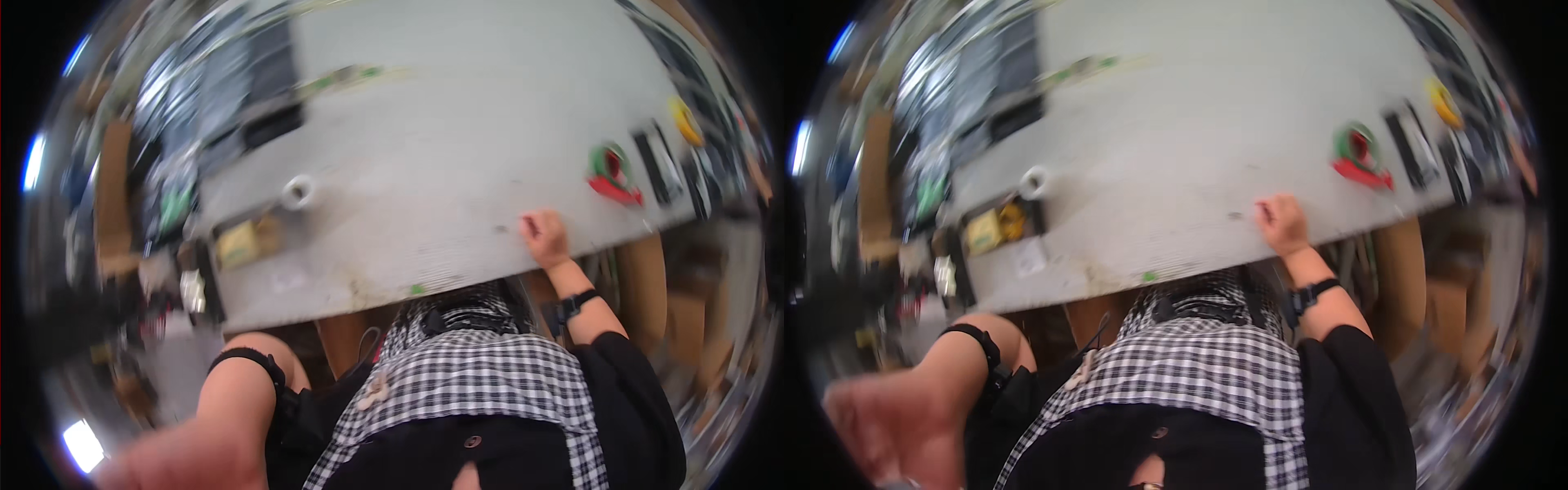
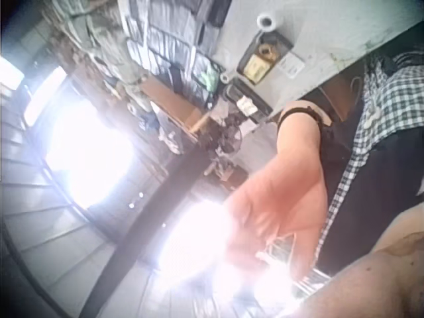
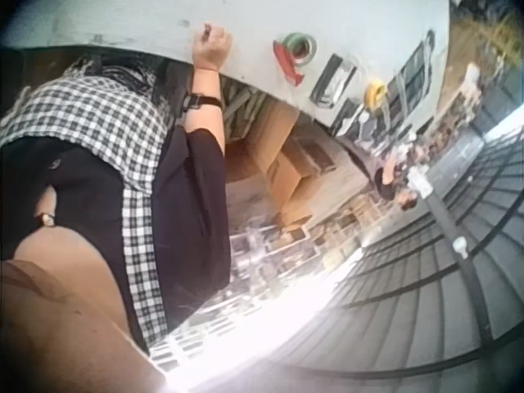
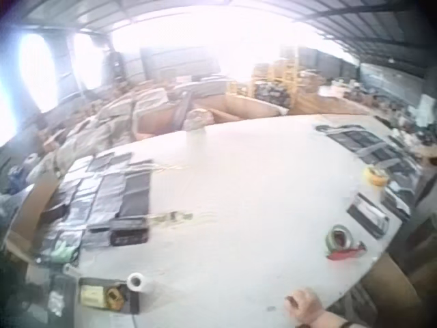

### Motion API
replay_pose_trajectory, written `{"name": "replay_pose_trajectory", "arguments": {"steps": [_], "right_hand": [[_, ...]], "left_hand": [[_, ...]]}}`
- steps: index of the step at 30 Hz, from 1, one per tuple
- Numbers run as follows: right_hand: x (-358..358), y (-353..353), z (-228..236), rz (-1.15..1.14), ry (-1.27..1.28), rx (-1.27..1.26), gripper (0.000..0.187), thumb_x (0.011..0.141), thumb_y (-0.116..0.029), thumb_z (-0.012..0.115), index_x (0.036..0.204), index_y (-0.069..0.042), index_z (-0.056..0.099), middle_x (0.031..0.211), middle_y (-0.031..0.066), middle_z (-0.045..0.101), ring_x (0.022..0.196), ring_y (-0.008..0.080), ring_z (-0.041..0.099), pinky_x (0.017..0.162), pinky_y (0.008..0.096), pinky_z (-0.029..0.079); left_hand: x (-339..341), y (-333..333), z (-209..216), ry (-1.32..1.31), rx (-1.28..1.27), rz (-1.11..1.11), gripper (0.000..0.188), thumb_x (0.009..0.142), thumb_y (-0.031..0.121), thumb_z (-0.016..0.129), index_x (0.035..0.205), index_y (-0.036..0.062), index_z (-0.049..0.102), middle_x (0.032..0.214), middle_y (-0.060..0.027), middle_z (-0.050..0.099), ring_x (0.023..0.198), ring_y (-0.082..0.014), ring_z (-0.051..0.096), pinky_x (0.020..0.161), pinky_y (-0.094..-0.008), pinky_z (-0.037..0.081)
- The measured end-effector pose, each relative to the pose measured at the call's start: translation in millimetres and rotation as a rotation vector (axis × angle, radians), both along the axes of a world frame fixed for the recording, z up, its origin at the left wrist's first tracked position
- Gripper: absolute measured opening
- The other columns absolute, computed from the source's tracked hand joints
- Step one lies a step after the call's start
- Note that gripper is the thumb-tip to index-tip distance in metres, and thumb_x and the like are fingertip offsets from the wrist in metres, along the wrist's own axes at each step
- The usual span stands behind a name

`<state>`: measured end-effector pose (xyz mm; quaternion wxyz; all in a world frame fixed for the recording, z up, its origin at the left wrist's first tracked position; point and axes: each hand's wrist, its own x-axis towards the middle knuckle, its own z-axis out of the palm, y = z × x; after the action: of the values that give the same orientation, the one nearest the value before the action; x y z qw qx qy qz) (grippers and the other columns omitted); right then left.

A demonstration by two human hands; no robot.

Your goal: The person is packaging long plastic profiles by inserting them into plastic sleeves, applying labels, and sealing them with tape.

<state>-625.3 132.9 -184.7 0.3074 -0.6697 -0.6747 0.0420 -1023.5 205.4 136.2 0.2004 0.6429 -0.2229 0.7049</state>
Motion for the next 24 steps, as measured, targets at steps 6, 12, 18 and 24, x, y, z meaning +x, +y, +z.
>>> {"name": "replay_pose_trajectory", "arguments": {"steps": [6, 12, 18, 24], "right_hand": [[31.4, -110.7, 28.0, -0.298, 0.336, -0.287, 0.007, 0.080, -0.013, 0.063, 0.082, -0.008, 0.059, 0.076, 0.0093, 0.059, 0.072, 0.0259, 0.058, 0.065, 0.0369, 0.047], [-33.5, -241.9, -69.3, -0.962, 0.592, -0.806, 0.027, 0.080, -0.026, 0.065, 0.092, -0.002, 0.063, 0.085, 0.0130, 0.065, 0.080, 0.0265, 0.064, 0.070, 0.0346, 0.050], [-39.3, -335.2, -149.5, -1.232, 1.193, -0.802, 0.031, 0.078, -0.029, 0.063, 0.092, -0.001, 0.064, 0.089, 0.0174, 0.067, 0.081, 0.0299, 0.064, 0.070, 0.0366, 0.050], [-45.4, -271.6, -158.1, -1.196, 0.918, -1.051, 0.032, 0.077, -0.027, 0.064, 0.099, -0.005, 0.063, 0.097, 0.0181, 0.065, 0.092, 0.0346, 0.062, 0.082, 0.0390, 0.049]], "left_hand": [[180.7, 81.3, -170.0, 1.219, -0.868, -0.016, 0.026, 0.088, 0.009, 0.049, 0.065, 0.0023, 0.059, 0.065, -0.0082, 0.063, 0.064, -0.0192, 0.056, 0.059, -0.0326, 0.044], [253.5, 87.3, -279.8, 1.669, -0.011, -0.078, 0.048, 0.080, 0.024, 0.067, 0.121, 0.0039, 0.055, 0.130, -0.0172, 0.050, 0.121, -0.0351, 0.045, 0.100, -0.0440, 0.038], [334.6, 68.6, -314.8, 1.643, 0.329, 0.052, 0.070, 0.070, 0.021, 0.072, 0.133, 0.0073, 0.045, 0.141, -0.0187, 0.034, 0.133, -0.0381, 0.028, 0.109, -0.0469, 0.026], [278.2, 136.5, -268.9, 1.667, 0.407, 0.298, 0.057, 0.067, 0.006, 0.064, 0.123, 0.0094, 0.056, 0.141, -0.0191, 0.032, 0.131, -0.0424, 0.030, 0.108, -0.0505, 0.027]]}}
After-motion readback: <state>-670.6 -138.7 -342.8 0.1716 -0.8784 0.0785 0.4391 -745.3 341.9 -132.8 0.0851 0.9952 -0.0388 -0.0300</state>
